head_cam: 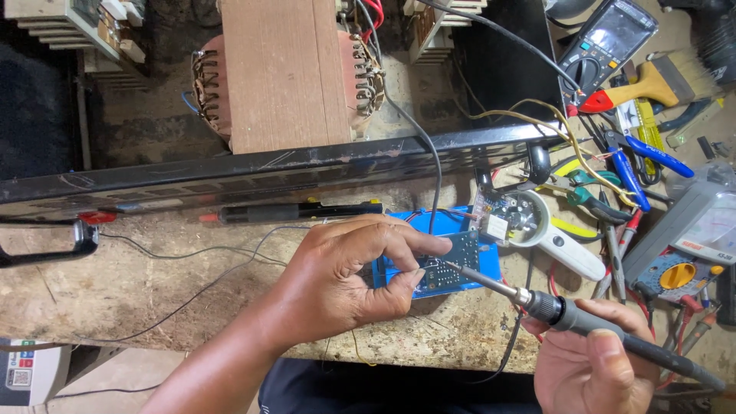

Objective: Soldering wires to a small circuit board using a soldering iron at a repair bench.

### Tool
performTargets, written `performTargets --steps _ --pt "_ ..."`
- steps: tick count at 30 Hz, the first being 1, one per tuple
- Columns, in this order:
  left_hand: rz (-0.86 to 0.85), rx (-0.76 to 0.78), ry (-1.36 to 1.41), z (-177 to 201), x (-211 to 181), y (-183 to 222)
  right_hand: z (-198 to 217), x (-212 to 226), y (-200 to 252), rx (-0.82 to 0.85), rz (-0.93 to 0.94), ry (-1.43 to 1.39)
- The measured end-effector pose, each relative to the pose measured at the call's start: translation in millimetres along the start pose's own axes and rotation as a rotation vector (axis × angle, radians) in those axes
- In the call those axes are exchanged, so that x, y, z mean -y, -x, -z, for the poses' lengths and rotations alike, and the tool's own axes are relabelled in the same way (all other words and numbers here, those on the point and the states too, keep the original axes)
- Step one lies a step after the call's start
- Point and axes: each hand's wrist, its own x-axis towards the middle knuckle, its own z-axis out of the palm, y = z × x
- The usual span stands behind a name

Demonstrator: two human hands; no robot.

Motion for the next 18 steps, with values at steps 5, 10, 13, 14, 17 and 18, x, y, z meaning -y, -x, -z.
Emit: performTargets --steps 5,10,13,14,17,18 --pt "-0.002 -0.01 -0.002 -0.8 -0.4 0.1 2.0 0.0 0.5 0.024 -0.02 -0.032" --pt "-0.009 -0.016 -0.011 -1.2 -0.1 0.4 0.5 0.7 -0.6 0.029 -0.025 -0.013" --pt "-0.023 -0.022 -0.021 -1.6 0.7 0.5 1.8 -0.6 -0.6 0.04 -0.025 -0.031" --pt "-0.03 -0.024 -0.026 -1.6 0.8 0.6 2.0 -0.9 -0.1 0.039 -0.026 -0.031" --pt "-0.038 -0.023 -0.013 -1.3 1.2 0.6 1.6 -1.5 -0.2 0.038 -0.022 -0.04" --pt "-0.038 -0.023 -0.013 -1.2 1.1 0.7 1.6 -1.7 -0.1 0.038 -0.023 -0.04"
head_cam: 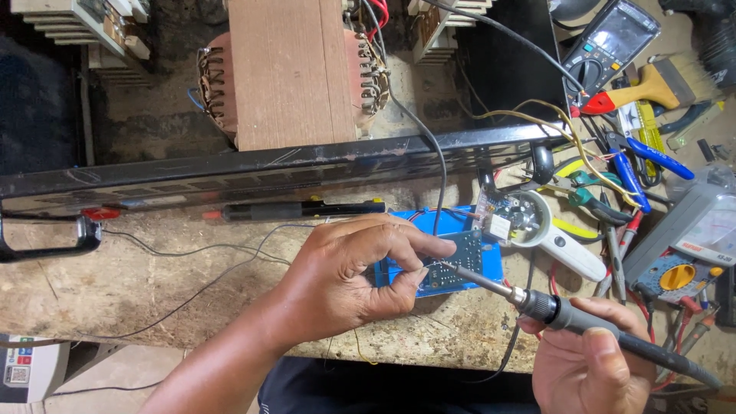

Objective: Soldering wires to a small circuit board using a soldering iron at a repair bench.

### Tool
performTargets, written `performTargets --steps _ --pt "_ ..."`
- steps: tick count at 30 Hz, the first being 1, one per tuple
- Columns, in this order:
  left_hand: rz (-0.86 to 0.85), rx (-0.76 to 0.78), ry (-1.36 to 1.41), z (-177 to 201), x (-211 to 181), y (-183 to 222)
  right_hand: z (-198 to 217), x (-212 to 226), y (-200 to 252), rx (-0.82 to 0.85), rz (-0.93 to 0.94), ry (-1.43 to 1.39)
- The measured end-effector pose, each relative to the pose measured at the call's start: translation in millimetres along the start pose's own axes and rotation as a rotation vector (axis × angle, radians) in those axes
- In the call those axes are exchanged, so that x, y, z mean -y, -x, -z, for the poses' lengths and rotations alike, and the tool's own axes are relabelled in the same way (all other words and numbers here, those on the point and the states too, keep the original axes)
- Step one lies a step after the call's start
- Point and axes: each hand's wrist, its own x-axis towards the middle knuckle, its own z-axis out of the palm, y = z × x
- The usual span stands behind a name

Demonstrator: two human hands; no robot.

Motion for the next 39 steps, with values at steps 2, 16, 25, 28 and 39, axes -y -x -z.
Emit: performTargets --steps 2,16,25,28,39 --pt "0.003 0.005 0.012 1 0 0 0 0 0 0.013 0.013 -0.003" --pt "-0.028 -0.007 0.009 -1 1 2 10 3 -1 0.023 0.013 -0.044" --pt "-0.036 -0.003 0.003 2 -4 4 4 12 -9 -0.041 0.689 0.577" --pt "-0.005 0.01 -0.006 6 -11 6 5 0 -16 0.008 0.74 0.414" --pt "-0.007 -0.063 -0.24 3 -34 19 1 2 -22 0.23 -0.378 0.026"
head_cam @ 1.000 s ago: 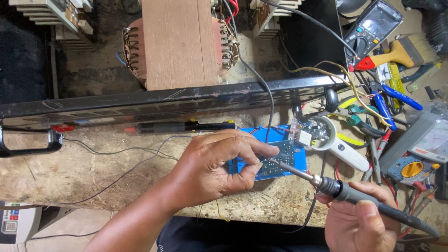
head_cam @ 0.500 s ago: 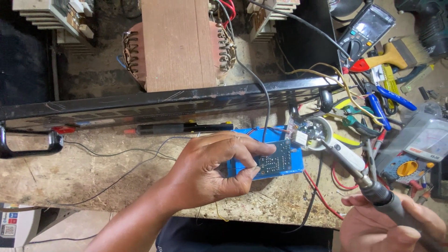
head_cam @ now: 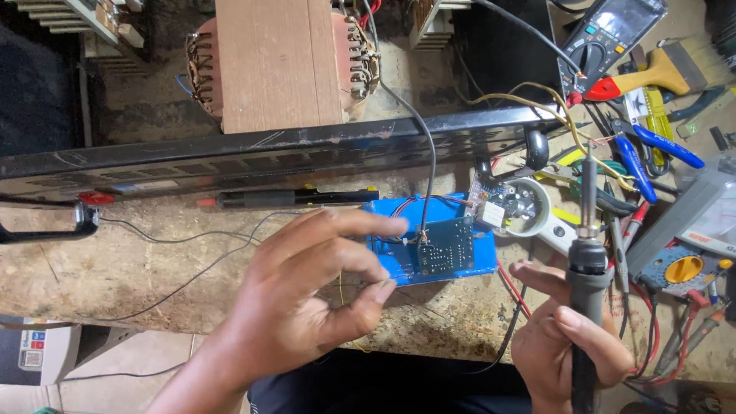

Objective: Soldering wires to a small circuit board using a soldering iron at a repair bench.

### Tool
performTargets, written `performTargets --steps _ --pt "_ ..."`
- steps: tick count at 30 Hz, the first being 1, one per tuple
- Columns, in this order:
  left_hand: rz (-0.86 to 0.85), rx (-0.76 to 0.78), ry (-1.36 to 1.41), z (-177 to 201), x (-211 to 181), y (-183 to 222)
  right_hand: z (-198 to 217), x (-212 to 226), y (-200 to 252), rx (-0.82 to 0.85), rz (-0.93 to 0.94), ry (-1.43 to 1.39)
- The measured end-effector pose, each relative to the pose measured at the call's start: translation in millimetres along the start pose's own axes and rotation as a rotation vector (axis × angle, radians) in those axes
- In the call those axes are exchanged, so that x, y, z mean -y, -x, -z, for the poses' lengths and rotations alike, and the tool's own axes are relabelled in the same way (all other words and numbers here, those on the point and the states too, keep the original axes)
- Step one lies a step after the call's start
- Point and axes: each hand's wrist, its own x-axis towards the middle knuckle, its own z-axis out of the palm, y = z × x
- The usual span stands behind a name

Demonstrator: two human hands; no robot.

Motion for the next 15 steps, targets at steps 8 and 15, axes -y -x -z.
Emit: performTargets --steps 8,15 --pt "0.1 -0.278 -0.682 6 -1 36 -37 1 -28 0.268 1.182 0.686" --pt "-0.313 -0.023 -0.662 6 12 -28 -39 -2 -29 0.284 1.19 0.651"
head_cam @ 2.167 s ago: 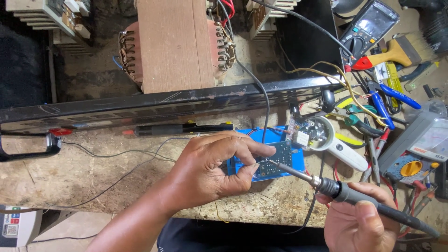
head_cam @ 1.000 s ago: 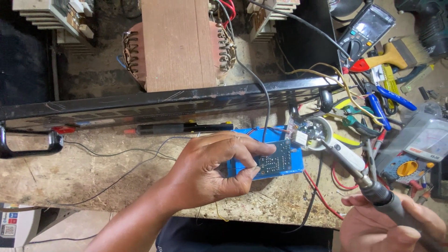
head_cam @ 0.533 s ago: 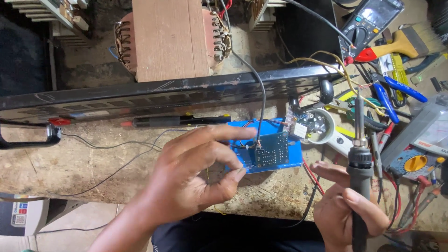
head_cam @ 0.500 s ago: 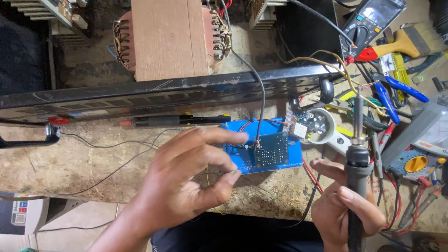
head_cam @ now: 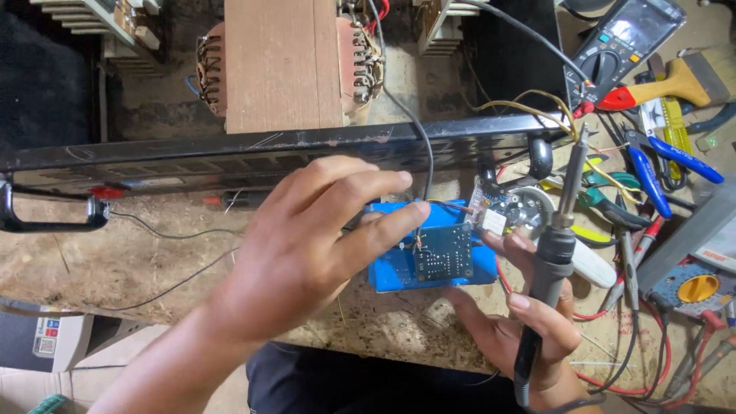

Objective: Soldering wires to a small circuit board using a soldering iron at a repair bench.

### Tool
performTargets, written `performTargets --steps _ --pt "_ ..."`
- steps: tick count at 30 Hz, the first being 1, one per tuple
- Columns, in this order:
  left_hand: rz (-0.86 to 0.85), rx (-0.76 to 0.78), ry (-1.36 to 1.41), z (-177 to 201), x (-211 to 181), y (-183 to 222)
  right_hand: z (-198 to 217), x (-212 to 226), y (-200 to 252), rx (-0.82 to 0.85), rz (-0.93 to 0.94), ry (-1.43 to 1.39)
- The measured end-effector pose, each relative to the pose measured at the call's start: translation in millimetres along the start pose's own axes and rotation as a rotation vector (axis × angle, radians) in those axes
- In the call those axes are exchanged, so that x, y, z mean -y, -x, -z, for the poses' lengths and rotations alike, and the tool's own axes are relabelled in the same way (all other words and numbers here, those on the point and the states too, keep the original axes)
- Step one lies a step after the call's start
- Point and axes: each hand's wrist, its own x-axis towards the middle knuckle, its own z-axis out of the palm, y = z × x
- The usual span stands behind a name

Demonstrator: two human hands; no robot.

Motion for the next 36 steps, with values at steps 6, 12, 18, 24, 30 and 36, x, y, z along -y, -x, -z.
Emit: performTargets --steps 6,12,18,24,30,36 --pt "-0.224 0.021 0.009 -8 22 -26 -2 1 -11 -0.006 0.026 0.041" --pt "-0.332 0.031 0.117 -16 31 -29 -13 -3 -2 -0.101 0.023 0.038" --pt "-0.286 0.054 0.276 -12 32 -25 -21 -12 7 -0.094 0.001 -0.002" --pt "-0.216 0.12 0.345 -6 35 -16 -31 -10 10 -0.225 -0.1 -0.094" --pt "-0.184 0.205 0.404 -5 35 -12 -40 -16 27 -0.305 -0.167 -0.141" --pt "-0.182 0.188 0.35 -10 34 -10 -43 -17 24 -0.354 -0.069 -0.032"
